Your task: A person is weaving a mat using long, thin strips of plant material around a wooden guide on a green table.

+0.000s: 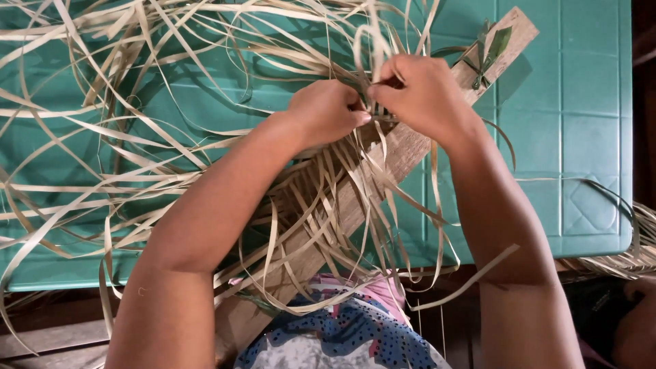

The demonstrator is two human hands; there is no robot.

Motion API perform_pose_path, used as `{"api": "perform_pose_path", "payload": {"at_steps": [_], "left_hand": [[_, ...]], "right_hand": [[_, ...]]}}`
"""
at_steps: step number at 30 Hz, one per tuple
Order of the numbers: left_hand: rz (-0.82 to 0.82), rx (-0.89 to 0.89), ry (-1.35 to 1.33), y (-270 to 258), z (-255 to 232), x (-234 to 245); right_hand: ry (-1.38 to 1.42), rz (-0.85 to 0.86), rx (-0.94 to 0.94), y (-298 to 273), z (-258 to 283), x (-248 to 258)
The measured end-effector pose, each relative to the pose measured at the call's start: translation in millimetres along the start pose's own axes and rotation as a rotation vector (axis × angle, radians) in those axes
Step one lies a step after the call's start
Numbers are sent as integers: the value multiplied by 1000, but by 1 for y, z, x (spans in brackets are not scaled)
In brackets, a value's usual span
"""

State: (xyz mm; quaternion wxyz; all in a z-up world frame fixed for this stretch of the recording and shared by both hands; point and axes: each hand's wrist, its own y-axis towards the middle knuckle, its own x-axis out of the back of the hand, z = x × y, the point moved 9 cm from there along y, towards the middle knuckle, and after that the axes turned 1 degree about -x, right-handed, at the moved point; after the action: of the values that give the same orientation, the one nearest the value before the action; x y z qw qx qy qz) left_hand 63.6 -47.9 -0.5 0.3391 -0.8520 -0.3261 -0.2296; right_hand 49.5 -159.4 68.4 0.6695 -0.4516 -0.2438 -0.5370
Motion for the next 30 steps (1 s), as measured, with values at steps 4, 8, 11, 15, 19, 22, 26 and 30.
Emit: {"api": "perform_pose_path", "payload": {"at_steps": [4,8,11,15,19,22,26,30], "left_hand": [[-91,-135,-57,15,10,-7],[-23,-48,12,4,5,-1],[-63,-123,-50,8,4,-1],[-196,-228,21,29,14,-17],[-204,-272,148,45,5,-21],[-278,-380,268,33,-9,-15],[-232,-299,280,40,-3,-21],[-146,-173,235,36,-5,-21]], "right_hand": [[121,42,173,-36,6,-5],[-15,82,111,-33,-4,-17],[-17,102,145,-37,4,-17],[124,-39,297,-48,10,1],[307,-221,616,-90,35,56],[74,-78,263,-65,31,39],[-271,151,-93,-35,5,-2],[-480,177,-4,-18,-6,-23]]}}
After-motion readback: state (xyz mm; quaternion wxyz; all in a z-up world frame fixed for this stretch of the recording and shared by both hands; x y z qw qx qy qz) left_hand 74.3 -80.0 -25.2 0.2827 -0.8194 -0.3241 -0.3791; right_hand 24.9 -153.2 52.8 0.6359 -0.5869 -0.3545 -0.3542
